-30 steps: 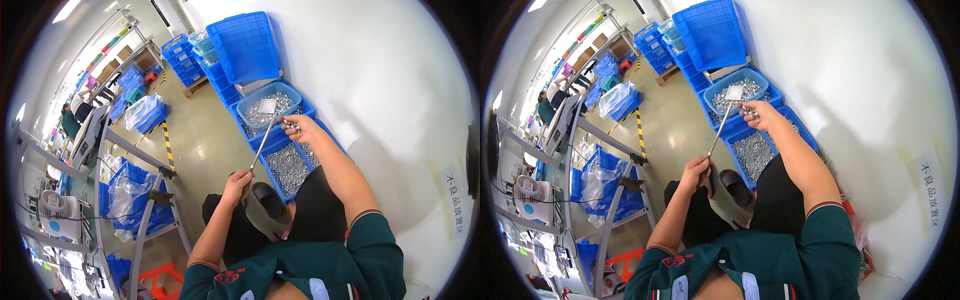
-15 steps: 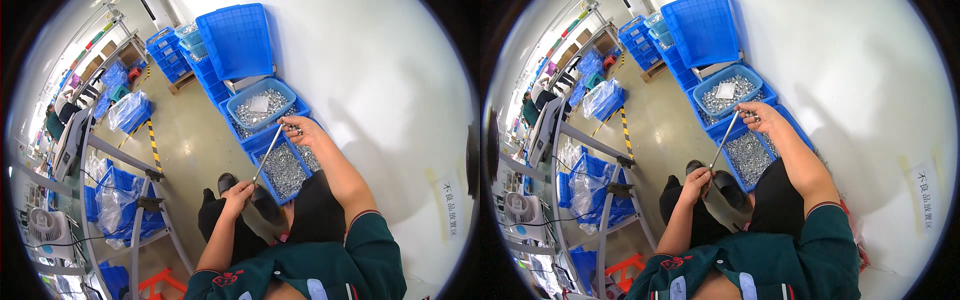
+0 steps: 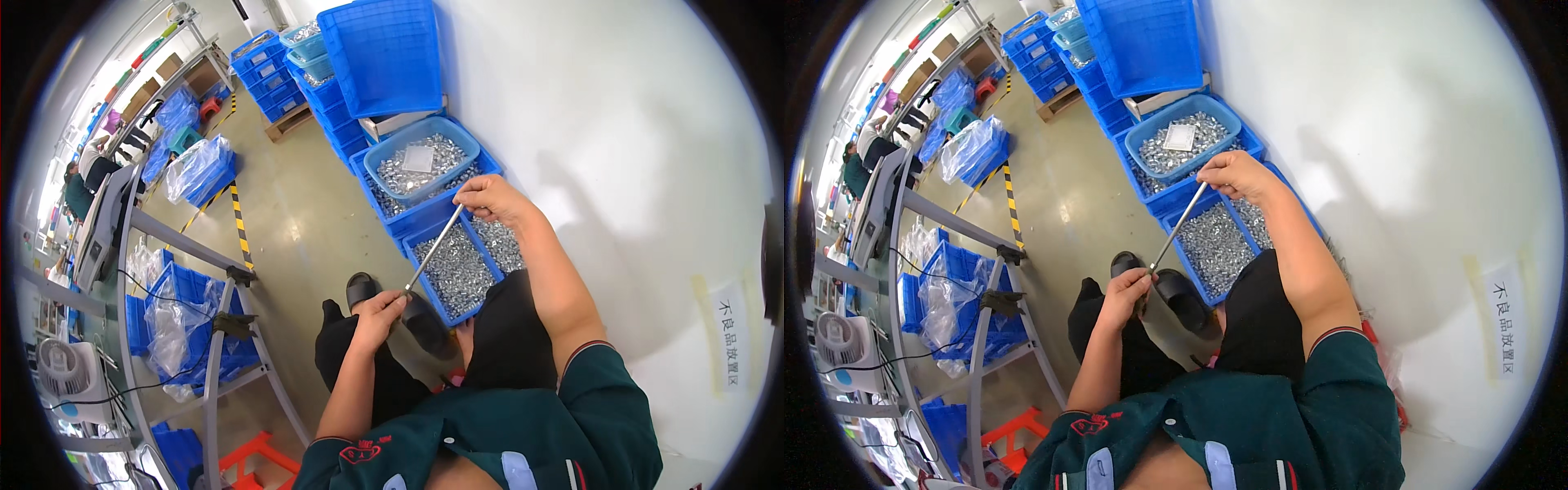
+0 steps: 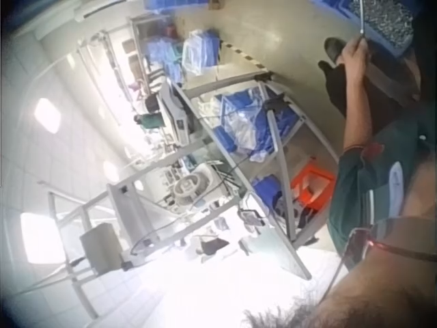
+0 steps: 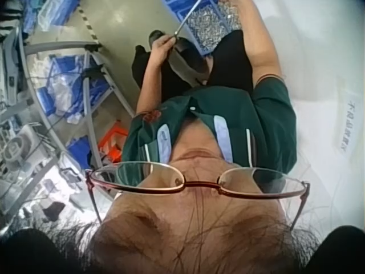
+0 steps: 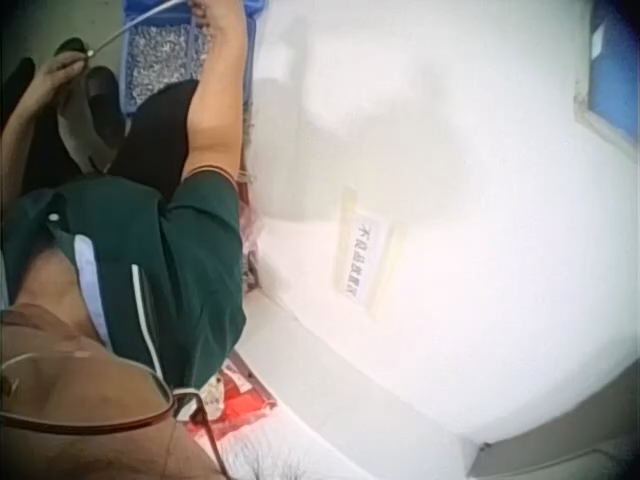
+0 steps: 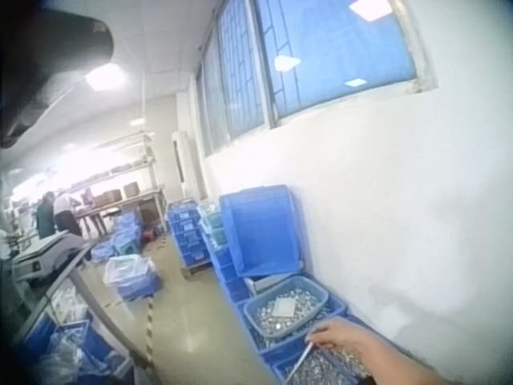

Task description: The person is sliding small metal collars or rings onto a thin metal rod.

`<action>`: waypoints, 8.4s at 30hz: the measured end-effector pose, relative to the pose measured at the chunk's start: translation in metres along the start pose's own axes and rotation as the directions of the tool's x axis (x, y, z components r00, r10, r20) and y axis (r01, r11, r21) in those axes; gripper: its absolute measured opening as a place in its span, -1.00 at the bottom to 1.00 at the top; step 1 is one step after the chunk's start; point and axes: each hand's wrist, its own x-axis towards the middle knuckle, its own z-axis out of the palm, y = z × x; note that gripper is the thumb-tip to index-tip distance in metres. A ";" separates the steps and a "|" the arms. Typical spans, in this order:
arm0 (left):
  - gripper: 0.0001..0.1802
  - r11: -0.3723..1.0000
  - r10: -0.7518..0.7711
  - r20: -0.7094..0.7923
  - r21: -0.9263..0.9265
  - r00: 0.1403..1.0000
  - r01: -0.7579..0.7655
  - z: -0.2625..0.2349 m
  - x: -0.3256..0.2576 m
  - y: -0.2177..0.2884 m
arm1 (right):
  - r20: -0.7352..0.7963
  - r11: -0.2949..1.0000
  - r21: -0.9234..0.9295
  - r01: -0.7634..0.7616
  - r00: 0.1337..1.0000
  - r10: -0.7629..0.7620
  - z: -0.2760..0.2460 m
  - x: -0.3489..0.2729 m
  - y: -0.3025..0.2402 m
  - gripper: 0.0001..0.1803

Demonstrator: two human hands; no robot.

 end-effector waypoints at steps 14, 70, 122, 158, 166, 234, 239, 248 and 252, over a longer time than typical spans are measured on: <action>-0.76 0.985 0.119 0.008 -0.127 0.993 -0.117 0.005 0.007 0.007 | -0.004 0.904 0.427 -0.004 1.000 0.007 0.004 -0.001 0.008 -0.78; -0.77 0.990 -0.026 -0.060 -0.140 0.998 0.017 0.027 0.013 0.010 | -0.009 0.884 0.445 0.144 0.988 -0.157 0.013 0.007 0.006 -0.77; -0.76 0.992 0.047 -0.060 -0.112 0.997 -0.053 0.015 0.008 0.003 | 0.140 0.685 0.712 -0.155 0.987 0.077 0.007 0.018 0.029 -0.79; -0.77 0.992 0.102 -0.050 -0.067 0.994 -0.105 0.011 0.005 -0.005 | 0.243 0.737 0.654 -0.169 0.970 0.006 0.009 0.006 0.011 -0.72; -0.78 0.989 0.130 -0.067 -0.060 0.989 -0.134 0.011 0.004 -0.006 | 0.345 0.642 0.731 -0.232 0.937 -0.054 0.008 0.004 0.012 -0.74; -0.79 0.990 0.141 -0.122 0.039 0.982 -0.137 0.012 0.005 -0.012 | 0.134 0.724 0.677 -0.135 0.989 0.059 0.009 0.006 0.013 -0.85; -0.79 0.989 0.146 -0.129 0.034 0.981 -0.142 0.012 0.008 -0.014 | 0.095 0.754 0.653 -0.072 0.995 0.013 0.016 0.002 0.009 -0.83; -0.78 0.993 0.097 -0.073 -0.067 0.993 -0.102 0.017 0.010 -0.010 | 0.065 0.849 0.528 0.019 0.996 -0.063 0.016 -0.002 0.008 -0.80; -0.77 0.988 0.123 -0.077 -0.080 0.989 -0.129 0.017 0.012 -0.009 | 0.078 0.792 0.609 0.043 0.990 -0.114 0.020 -0.004 0.008 -0.78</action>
